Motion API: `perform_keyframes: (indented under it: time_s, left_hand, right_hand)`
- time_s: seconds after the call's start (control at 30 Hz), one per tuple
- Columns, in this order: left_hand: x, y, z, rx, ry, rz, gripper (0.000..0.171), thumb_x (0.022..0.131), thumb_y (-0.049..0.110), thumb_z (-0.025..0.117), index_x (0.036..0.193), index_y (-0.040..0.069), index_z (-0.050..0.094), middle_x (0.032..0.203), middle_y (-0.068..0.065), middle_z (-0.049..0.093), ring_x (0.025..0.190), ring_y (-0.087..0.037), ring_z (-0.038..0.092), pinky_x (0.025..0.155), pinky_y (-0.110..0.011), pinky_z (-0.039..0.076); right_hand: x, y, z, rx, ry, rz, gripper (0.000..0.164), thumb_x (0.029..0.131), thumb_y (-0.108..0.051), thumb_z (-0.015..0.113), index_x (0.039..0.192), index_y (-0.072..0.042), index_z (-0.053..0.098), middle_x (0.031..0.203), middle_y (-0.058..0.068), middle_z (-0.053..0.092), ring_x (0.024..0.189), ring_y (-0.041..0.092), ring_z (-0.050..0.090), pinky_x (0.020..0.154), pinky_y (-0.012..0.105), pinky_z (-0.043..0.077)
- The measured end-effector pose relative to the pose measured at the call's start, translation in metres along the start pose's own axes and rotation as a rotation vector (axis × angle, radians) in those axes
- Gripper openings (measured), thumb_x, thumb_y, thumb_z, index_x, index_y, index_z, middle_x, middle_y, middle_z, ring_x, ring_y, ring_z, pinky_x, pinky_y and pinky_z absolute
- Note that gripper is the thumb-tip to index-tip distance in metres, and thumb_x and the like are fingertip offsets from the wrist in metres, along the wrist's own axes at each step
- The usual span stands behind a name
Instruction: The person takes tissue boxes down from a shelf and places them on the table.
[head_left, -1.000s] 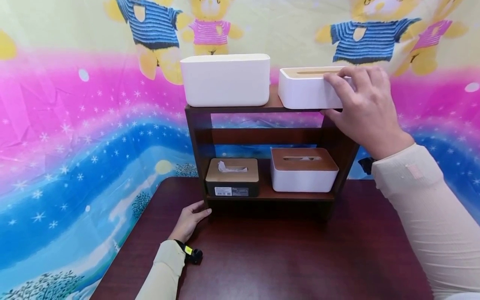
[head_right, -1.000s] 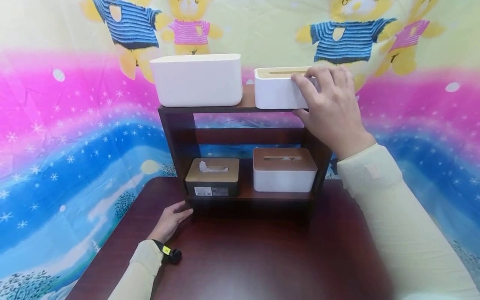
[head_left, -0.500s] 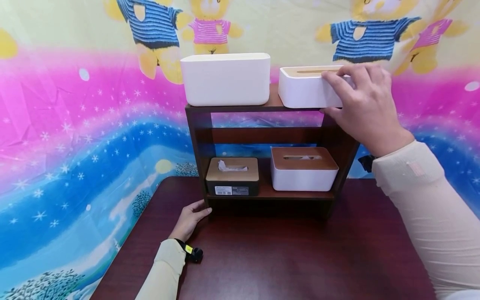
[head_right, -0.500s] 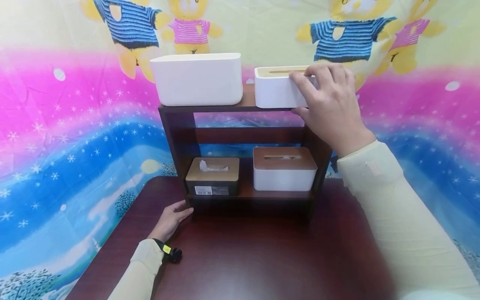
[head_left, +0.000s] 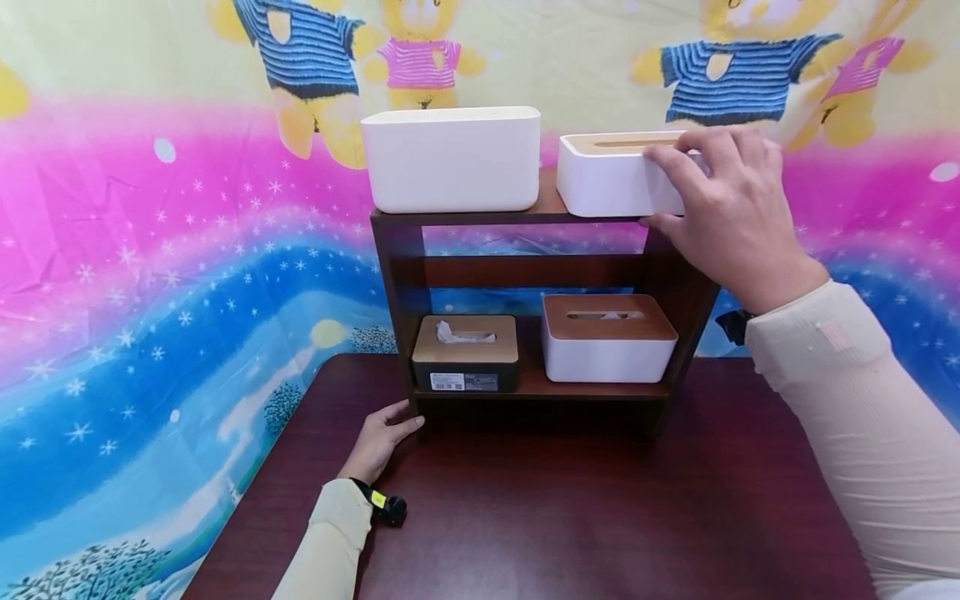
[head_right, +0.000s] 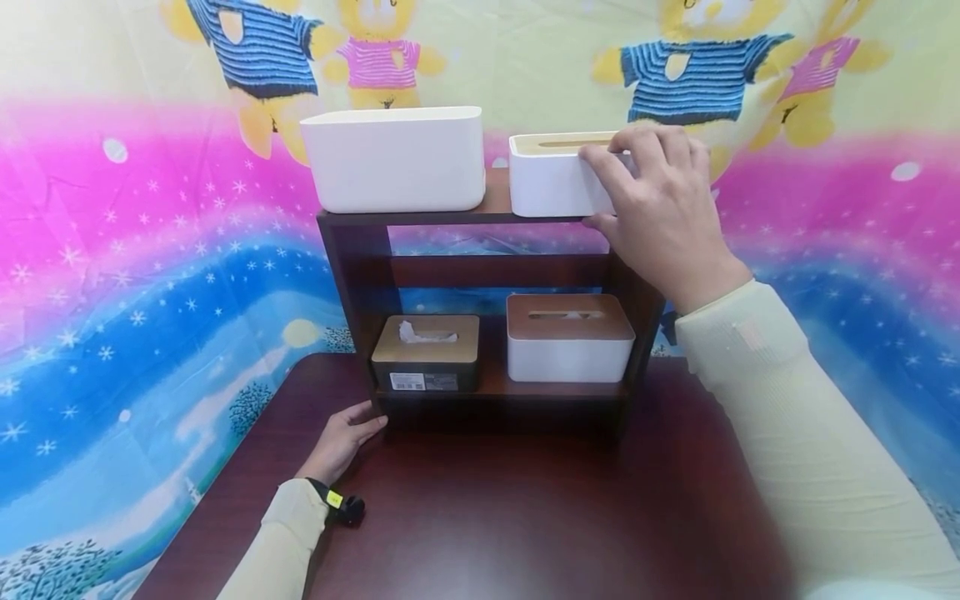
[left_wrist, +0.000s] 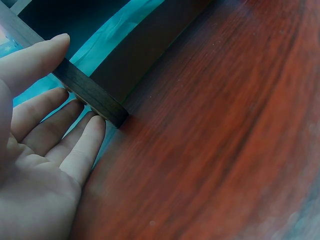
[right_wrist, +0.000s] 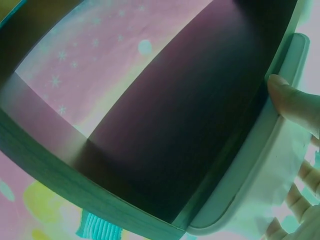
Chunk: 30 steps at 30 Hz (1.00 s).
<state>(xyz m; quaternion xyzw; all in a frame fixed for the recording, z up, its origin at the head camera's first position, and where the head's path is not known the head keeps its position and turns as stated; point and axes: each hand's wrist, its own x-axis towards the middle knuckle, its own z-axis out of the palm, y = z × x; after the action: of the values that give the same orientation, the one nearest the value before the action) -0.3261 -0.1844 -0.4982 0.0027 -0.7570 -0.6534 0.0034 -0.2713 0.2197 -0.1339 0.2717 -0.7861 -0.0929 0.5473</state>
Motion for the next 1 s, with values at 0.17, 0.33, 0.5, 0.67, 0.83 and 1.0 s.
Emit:
perform_keyframes:
  time_s: [0.17,0.33,0.5,0.67,0.83,1.0]
  left_hand:
    - [0.000,0.001,0.001,-0.020,-0.014,-0.012,0.055,0.073,0.032,0.073,0.122,0.015,0.054,0.121,-0.002,0.052,0.120,-0.019,0.037,0.094,-0.042,0.034]
    - [-0.004,0.009,0.001,-0.017,-0.028,-0.017,0.055,0.077,0.026,0.070,0.125,0.010,0.051,0.125,-0.006,0.050,0.122,-0.022,0.035,0.095,-0.043,0.033]
    - [-0.016,0.025,0.002,0.012,-0.029,-0.022,0.055,0.079,0.024,0.068,0.128,0.007,0.048,0.127,-0.009,0.047,0.123,-0.024,0.033,0.096,-0.043,0.032]
    - [-0.018,0.025,0.001,0.019,-0.031,-0.020,0.054,0.080,0.023,0.067,0.128,0.007,0.048,0.128,-0.009,0.047,0.124,-0.024,0.033,0.096,-0.044,0.032]
    - [-0.006,0.010,-0.001,0.000,-0.030,-0.026,0.058,0.076,0.029,0.071,0.127,0.010,0.050,0.127,-0.007,0.048,0.124,-0.023,0.032,0.096,-0.044,0.032]
    - [0.000,0.002,-0.001,-0.009,-0.016,-0.020,0.056,0.074,0.031,0.072,0.124,0.014,0.053,0.122,-0.002,0.051,0.121,-0.019,0.036,0.095,-0.042,0.033]
  right_hand:
    - [-0.001,0.002,-0.001,-0.012,0.000,0.002,0.071,0.063,-0.020,0.080,0.125,-0.007,0.048,0.116,0.024,0.046,0.109,0.040,0.039,0.083,0.057,0.032]
    - [-0.001,0.003,-0.002,-0.017,-0.004,0.006,0.067,0.066,-0.019,0.078,0.124,-0.006,0.048,0.116,0.024,0.045,0.109,0.042,0.037,0.086,0.057,0.030]
    - [-0.002,0.005,-0.002,-0.023,0.002,0.028,0.063,0.069,-0.018,0.076,0.124,-0.006,0.048,0.118,0.024,0.044,0.108,0.041,0.037,0.087,0.056,0.030]
    - [-0.003,0.006,-0.004,-0.012,0.013,0.046,0.062,0.069,-0.015,0.076,0.124,-0.006,0.048,0.118,0.024,0.044,0.108,0.041,0.037,0.088,0.056,0.031]
    - [-0.002,0.008,-0.005,-0.019,0.008,0.057,0.060,0.071,-0.016,0.074,0.124,-0.006,0.049,0.117,0.024,0.044,0.106,0.041,0.038,0.085,0.055,0.034]
    - [-0.002,0.009,-0.005,-0.011,0.012,0.064,0.061,0.070,-0.014,0.075,0.124,-0.005,0.049,0.117,0.025,0.044,0.106,0.040,0.038,0.084,0.055,0.034]
